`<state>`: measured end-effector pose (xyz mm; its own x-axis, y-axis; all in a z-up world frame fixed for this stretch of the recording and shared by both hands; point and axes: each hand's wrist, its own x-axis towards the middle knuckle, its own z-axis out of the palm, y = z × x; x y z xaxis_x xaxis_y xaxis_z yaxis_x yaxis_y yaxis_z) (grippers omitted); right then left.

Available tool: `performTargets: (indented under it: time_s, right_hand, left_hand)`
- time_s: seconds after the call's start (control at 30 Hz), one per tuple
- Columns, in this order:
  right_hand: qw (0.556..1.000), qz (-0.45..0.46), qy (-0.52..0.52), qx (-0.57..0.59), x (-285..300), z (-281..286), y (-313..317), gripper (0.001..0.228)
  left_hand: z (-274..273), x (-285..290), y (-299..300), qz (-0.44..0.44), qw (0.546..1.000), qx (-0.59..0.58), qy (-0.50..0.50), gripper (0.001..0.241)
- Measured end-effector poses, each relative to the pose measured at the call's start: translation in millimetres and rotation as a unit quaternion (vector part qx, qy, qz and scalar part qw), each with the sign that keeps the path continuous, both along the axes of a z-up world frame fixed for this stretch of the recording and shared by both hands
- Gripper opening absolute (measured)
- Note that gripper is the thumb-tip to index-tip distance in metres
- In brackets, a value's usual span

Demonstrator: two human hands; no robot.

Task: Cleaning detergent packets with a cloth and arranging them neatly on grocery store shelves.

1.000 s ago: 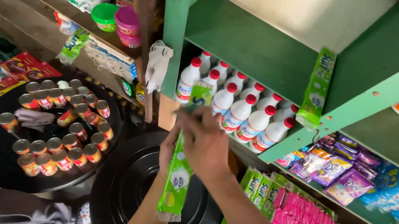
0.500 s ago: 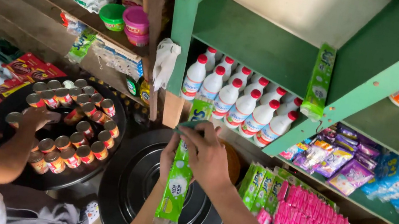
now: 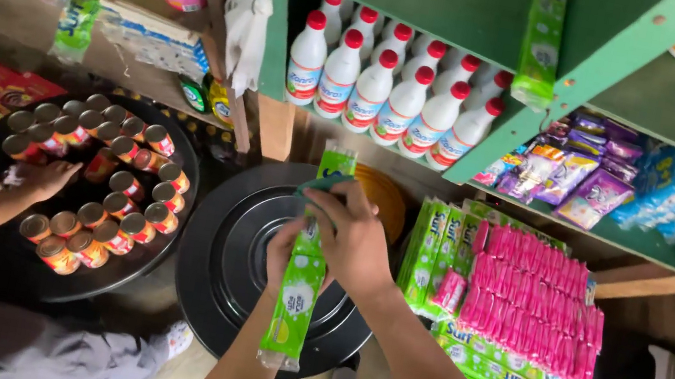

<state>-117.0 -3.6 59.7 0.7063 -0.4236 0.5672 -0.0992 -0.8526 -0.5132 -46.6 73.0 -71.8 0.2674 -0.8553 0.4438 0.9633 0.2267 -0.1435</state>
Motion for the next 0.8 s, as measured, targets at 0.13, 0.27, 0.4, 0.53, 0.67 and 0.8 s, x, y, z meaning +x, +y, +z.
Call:
performTargets:
  time_s: [0.13, 0.27, 0.4, 0.53, 0.67, 0.8]
  right_hand:
    - [0.996, -0.082, -0.027, 0.021, 2, 10, -22, 0.024]
    - [0.994, -0.086, -0.031, 0.053, -20, 0, -3, 0.025]
    - [0.996, -0.007, 0.044, 0.073, -57, -13, 32, 0.032]
    - [0.998, 0.013, -0.004, 0.066, -69, -17, 8, 0.024]
    - [0.994, -0.082, -0.032, 0.066, -94, -10, 2, 0.024]
    - [0.995, -0.051, -0.016, 0.087, -134, -33, 36, 0.030]
  left_hand:
    - [43, -18, 2, -0.021, 0.964, 0.263, -0.032, 0.045]
    - [-24, -25, 3, -0.053, 0.988, 0.141, -0.017, 0.042]
    - [53, -39, 18, 0.025, 0.954, 0.294, -0.054, 0.056]
    - [-12, -56, 20, -0.114, 0.990, -0.078, -0.036, 0.055]
    - [30, -98, 30, -0.048, 0.967, 0.248, -0.037, 0.054]
    - [-45, -102, 26, -0.122, 0.992, 0.000, 0.005, 0.066]
